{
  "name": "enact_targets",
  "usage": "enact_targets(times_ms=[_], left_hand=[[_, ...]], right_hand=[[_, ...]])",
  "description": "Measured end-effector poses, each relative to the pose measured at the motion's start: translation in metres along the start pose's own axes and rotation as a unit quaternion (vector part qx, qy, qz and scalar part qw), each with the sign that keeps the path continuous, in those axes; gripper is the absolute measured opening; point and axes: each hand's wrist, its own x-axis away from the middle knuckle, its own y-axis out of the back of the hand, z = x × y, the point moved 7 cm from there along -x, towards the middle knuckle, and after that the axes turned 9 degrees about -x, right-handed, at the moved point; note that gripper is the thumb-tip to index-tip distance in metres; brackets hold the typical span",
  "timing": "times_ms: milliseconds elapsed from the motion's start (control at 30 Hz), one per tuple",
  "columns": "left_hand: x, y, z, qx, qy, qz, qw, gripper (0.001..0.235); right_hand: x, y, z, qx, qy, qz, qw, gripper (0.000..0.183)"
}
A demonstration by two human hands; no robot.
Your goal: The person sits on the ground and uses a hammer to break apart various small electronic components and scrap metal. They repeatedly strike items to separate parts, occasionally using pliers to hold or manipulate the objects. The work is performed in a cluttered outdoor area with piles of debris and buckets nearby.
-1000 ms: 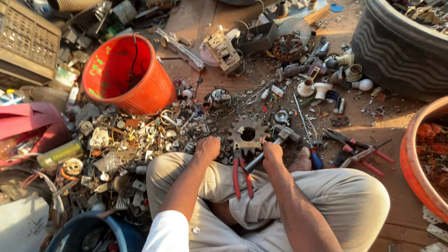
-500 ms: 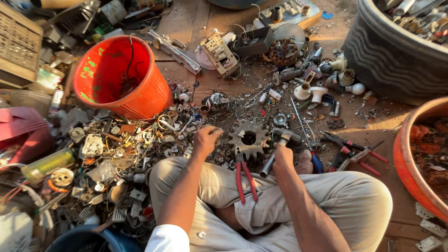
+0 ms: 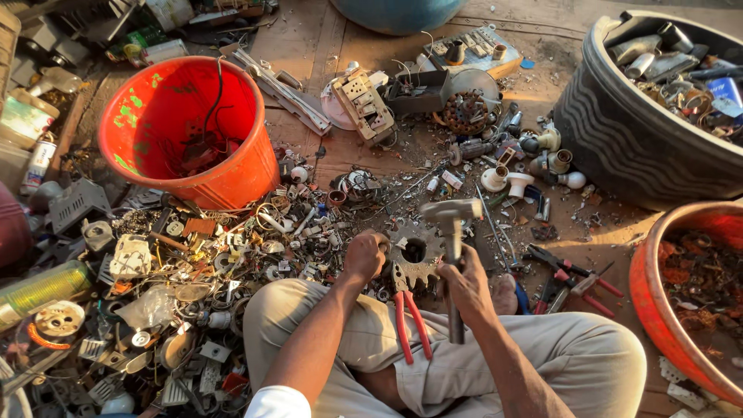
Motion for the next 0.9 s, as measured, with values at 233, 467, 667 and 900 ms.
enact_targets(times_ms=[233,467,667,900], left_hand=[[0.001,0.008,-0.005,0.062,0.166,0.064,0.982,0.011],[-0.001,0.002,-0.005,0.012,0.162,0.065,0.985,0.016],[0.006,0.024,-0.009,0.049,0.241,0.087,0.965,0.015],[0.005,0.005,0.001,0.056,0.280,0.091,0.954,0.024]], right_hand=[[0.008,-0.018,-0.030,0.249,-0.004,0.007,0.968,0.057],[0.010,-0.030,-0.029,0.429,0.102,0.055,0.896,0.058],[0.015,-0.030,-0.008,0.404,0.179,0.027,0.897,0.056],[0.025,-0.038,-0.002,0.417,0.226,0.029,0.880,0.057]])
